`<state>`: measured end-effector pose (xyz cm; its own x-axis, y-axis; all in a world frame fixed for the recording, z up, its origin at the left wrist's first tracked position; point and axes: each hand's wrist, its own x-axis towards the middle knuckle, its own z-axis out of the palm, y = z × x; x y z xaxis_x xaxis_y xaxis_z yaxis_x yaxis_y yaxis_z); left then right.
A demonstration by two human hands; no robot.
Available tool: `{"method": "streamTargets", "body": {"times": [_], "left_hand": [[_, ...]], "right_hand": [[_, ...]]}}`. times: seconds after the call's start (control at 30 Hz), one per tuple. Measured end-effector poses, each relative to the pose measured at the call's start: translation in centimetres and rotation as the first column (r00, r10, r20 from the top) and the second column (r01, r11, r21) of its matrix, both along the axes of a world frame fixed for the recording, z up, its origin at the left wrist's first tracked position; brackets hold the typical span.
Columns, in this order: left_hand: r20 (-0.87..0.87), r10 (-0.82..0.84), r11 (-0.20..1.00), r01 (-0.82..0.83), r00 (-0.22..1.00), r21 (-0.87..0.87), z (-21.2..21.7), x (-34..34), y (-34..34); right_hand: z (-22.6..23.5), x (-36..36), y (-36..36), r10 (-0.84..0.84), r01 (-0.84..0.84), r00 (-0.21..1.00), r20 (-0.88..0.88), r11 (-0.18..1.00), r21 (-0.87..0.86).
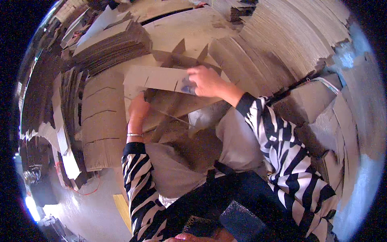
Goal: The person uses a knife to cut a piece of cardboard on a wooden table. They repeatedly score and snap the cardboard into smaller pieces, stacking the cut pieces to the side.
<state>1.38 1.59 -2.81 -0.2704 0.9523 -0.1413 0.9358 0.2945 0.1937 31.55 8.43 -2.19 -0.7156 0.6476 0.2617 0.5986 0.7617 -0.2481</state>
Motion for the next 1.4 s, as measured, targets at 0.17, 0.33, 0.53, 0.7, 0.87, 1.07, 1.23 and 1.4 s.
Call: {"method": "streamTargets", "body": {"times": [0.17, 0.33, 0.53, 0.7, 0.87, 1.07, 1.23, 1.4], "left_hand": [[-0.011, -0.044, 0.999, 0.044, 0.999, 0.012, -2.2, 1.0, 1.6], [0.01, -0.012, 0.963, 0.009, 1.0, 0.269, -1.2, -2.9, -2.2], [0.234, 0.185, 0.975, -0.208, 0.955, 0.078, 1.6, -4.7, -1.6], [0.334, -0.106, 0.991, 0.129, 0.937, -0.047, 1.0, 9.8, -2.6], [0.617, -0.165, 0.986, 0.14, 0.77, 0.09, -1.9, 8.5, -3.9], [0.853, -0.055, 0.912, -0.321, 0.519, 0.254, 11.7, -1.0, -10.6], [-0.017, 0.157, 0.743, -0.107, 0.987, 0.661, 19.2, -13.5, -12.5], [-0.708, 0.444, 0.855, -0.024, 0.549, 0.517, 23.7, -25.0, -11.3]], "right_hand": [[-0.7, -0.2, 1.1, -0.327, 0.327, 0.945, 0.017, 0.944, -0.031], [1.7, -2.1, 2.4, -0.417, 0.32, 0.848, -0.327, 0.895, -0.312], [-6.7, 7.5, 9.4, -0.763, -0.558, 0.547, -0.344, -0.026, -0.83], [-5.3, -0.9, 5.9, -0.676, -0.817, 0.575, -0.461, -0.439, -0.374], [-5.2, -1.9, 4.6, -0.836, -0.935, 0.287, -0.468, -0.137, -0.328], [1.0, -0.7, 1.8, -0.874, -0.586, 0.129, -0.469, 0.314, -0.747], [-2.2, -1.5, 3.6, -0.642, -0.138, 0.454, -0.618, 0.635, -0.76], [2.3, -3.5, 0.9, -0.367, 0.319, 0.919, -0.145, 0.906, -0.277]]}}
